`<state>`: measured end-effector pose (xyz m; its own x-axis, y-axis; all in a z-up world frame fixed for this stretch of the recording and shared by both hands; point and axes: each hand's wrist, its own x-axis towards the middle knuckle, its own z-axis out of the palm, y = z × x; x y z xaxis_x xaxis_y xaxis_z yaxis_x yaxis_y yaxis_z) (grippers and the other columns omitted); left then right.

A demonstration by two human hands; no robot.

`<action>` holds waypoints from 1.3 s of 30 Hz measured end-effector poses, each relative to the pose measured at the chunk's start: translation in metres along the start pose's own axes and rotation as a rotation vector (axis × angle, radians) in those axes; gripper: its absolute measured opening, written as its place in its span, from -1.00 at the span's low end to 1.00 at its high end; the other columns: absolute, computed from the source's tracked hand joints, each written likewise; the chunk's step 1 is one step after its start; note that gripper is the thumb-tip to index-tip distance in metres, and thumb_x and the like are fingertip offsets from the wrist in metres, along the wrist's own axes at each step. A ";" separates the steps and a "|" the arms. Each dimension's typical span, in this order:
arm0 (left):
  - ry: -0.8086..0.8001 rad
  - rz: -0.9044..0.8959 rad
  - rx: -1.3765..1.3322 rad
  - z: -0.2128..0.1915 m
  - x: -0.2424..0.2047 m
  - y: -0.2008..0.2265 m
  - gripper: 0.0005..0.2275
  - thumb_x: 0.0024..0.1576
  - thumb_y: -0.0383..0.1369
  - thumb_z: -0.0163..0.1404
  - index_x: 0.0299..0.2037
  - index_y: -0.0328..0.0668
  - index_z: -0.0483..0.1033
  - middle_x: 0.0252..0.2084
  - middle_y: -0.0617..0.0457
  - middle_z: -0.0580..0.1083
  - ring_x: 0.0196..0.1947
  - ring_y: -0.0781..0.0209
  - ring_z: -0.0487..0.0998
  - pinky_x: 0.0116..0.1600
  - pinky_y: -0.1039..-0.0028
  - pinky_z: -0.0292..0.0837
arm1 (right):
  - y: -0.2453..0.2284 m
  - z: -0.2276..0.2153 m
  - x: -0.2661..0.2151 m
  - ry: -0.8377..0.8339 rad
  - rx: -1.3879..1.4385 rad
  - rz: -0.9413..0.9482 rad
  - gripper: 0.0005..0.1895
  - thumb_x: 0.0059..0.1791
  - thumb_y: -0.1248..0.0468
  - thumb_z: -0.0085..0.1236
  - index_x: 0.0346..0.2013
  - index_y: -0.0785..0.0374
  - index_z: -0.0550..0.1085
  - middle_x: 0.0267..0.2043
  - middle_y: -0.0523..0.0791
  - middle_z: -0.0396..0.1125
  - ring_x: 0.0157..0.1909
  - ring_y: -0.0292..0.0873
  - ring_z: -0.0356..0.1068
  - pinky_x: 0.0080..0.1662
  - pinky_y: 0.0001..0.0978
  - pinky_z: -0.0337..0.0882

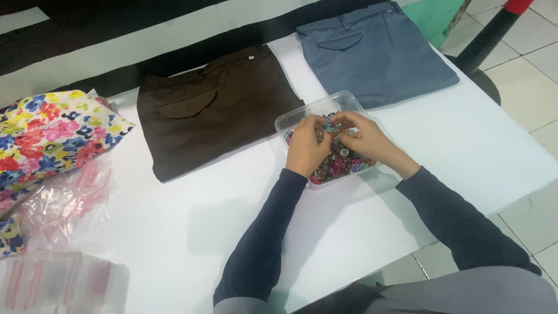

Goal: The person selects silver buttons from a mixed container of colorful buttons and places them in a line on the table. The person then picks up a small plastic bag and begins to open it.

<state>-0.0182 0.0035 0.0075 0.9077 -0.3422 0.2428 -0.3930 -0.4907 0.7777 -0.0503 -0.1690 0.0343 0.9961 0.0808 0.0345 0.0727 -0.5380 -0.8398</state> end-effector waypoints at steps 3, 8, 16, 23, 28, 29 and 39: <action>0.003 0.048 0.283 0.002 -0.003 0.004 -0.84 0.13 -0.31 -0.02 -0.10 -0.01 0.47 -0.25 0.05 0.52 -0.19 0.05 0.64 0.03 0.16 0.48 | -0.050 -0.002 -0.013 -0.199 -0.307 0.065 -0.39 -0.09 0.47 0.11 0.28 0.32 0.31 0.25 0.23 0.27 0.32 0.30 0.23 0.21 0.16 0.37; 0.221 0.118 0.662 0.017 -0.007 0.000 -0.92 0.06 -0.32 0.08 -0.26 0.05 0.54 -0.45 0.12 0.56 -0.36 0.18 0.63 -0.02 0.31 0.29 | -0.012 0.009 0.005 -0.220 -0.477 0.040 -0.43 -0.08 0.45 0.14 0.26 0.32 0.35 0.19 0.19 0.32 0.27 0.23 0.31 0.19 -0.02 0.39; -0.145 0.110 0.688 0.023 -0.003 -0.020 -0.70 0.06 -0.36 0.07 0.02 -0.18 0.53 -0.26 -0.05 0.58 -0.27 0.04 0.65 -0.10 0.31 0.38 | -0.002 -0.001 0.007 -0.129 -0.179 0.045 -0.76 0.00 0.37 0.17 -0.03 0.24 0.55 -0.02 0.10 0.49 0.12 0.19 0.44 0.08 0.00 0.47; -0.094 0.112 0.763 0.031 -0.006 -0.017 -0.81 0.10 -0.40 0.04 -0.09 -0.17 0.51 -0.30 -0.05 0.58 -0.30 0.09 0.66 -0.11 0.34 0.43 | -0.001 -0.006 0.006 -0.111 0.379 0.201 -0.64 0.12 0.37 -0.09 0.21 0.31 0.39 0.02 0.11 0.44 0.00 -0.07 0.47 0.07 -0.26 0.49; -0.105 0.042 0.658 0.012 -0.009 0.008 -0.75 0.17 -0.41 -0.01 0.04 -0.23 0.34 -0.23 -0.14 0.59 -0.22 0.04 0.68 -0.05 0.30 0.48 | -0.021 -0.008 0.001 -0.114 0.492 0.257 -0.61 0.13 0.38 -0.19 0.27 0.26 0.33 0.13 0.10 0.39 0.14 -0.04 0.42 0.21 -0.13 0.40; -0.081 0.047 0.631 0.013 -0.008 0.005 -0.73 0.17 -0.41 -0.03 0.05 -0.21 0.29 -0.25 -0.09 0.57 -0.23 0.06 0.68 -0.06 0.30 0.50 | -0.019 -0.008 0.003 -0.130 0.496 0.253 -0.58 0.12 0.41 -0.22 0.29 0.25 0.30 0.15 0.15 0.38 0.18 0.03 0.40 0.23 -0.07 0.37; -0.063 0.039 0.527 0.012 -0.007 0.002 -0.81 0.14 -0.34 -0.02 -0.08 -0.06 0.31 -0.24 0.03 0.51 -0.16 0.09 0.66 -0.01 0.26 0.50 | -0.012 -0.007 0.002 -0.110 0.524 0.240 -0.48 0.09 0.47 -0.22 0.38 0.22 0.16 0.11 0.26 0.36 0.14 0.12 0.41 0.21 -0.02 0.39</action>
<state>-0.0267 -0.0051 0.0002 0.8865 -0.4083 0.2178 -0.4620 -0.8071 0.3675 -0.0486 -0.1680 0.0486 0.9688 0.1097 -0.2224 -0.2159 -0.0681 -0.9740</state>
